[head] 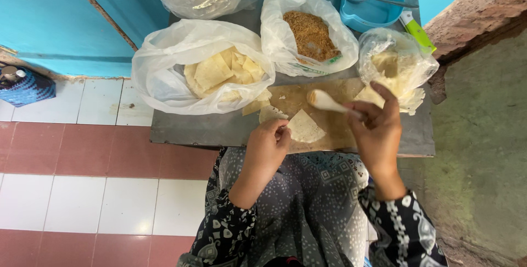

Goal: The person sits at a small metal table and wraps filled pastries from square dough wrappers. They take a wrapper, spoon a brown filling onto it, fold the wrapper over the filling, press the edges closed, and place the finished piece with the others.

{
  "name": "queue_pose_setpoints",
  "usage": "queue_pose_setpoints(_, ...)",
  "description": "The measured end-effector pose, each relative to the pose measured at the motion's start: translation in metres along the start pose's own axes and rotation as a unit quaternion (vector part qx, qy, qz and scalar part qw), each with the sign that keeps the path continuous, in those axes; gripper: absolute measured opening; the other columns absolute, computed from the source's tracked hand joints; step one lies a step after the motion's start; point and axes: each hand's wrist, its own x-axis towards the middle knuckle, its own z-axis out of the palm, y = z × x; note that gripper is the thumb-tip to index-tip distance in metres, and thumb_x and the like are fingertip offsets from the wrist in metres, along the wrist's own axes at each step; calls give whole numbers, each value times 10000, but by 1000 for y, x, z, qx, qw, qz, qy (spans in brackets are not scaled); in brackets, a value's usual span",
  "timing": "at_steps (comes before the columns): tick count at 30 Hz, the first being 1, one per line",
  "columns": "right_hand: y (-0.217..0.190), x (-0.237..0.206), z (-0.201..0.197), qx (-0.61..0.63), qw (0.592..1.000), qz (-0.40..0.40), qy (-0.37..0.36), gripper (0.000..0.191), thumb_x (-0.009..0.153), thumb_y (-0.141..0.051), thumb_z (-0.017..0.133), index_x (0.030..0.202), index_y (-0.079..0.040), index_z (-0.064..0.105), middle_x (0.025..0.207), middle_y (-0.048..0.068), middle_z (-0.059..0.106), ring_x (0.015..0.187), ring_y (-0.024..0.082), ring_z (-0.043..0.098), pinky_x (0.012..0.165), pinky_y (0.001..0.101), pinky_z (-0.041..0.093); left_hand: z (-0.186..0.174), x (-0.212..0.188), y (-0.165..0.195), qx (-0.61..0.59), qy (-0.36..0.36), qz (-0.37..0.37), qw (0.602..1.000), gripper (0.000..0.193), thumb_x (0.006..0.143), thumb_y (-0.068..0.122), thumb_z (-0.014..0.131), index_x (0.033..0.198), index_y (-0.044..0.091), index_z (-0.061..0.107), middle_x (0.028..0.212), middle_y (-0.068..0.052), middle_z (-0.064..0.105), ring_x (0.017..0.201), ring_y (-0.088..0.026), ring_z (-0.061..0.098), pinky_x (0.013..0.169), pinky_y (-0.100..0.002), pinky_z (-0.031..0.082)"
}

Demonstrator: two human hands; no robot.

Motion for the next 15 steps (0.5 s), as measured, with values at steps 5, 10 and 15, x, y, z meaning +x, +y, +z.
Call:
queue_pose_setpoints(5, -17, -40, -1, -103, 994, 1, -41, 640, 911, 85, 676, 1475, 18, 380, 1142, 172, 748, 1056, 214, 737, 805, 277, 570, 2, -2, -5, 18, 14, 8, 1000, 185, 881, 67, 705, 1049, -10, 704, 904, -140, 726, 748, -254, 742, 688, -344, 592)
queue_pose_setpoints(10, -29, -48, 7, -251, 959, -117, -54, 577, 904, 67, 699, 1426, 2, 463, 1135, 176, 754, 1072, 304, 745, 855, 358, 590, 2, -4, -4, 31, 12, 13, 999, 183, 891, 52, 697, 1063, -11, 707, 937, -132, 704, 767, -244, 739, 691, -340, 596)
queue_pose_setpoints(15, -39, -48, 8, -278, 943, -164, -80, 557, 896, 66, 703, 1407, -3, 489, 1094, 180, 735, 1000, 324, 735, 773, 383, 584, 2, -4, -2, 33, 7, 4, 999, 175, 904, 49, 685, 1069, -3, 710, 942, -117, 710, 769, -222, 744, 699, -331, 603)
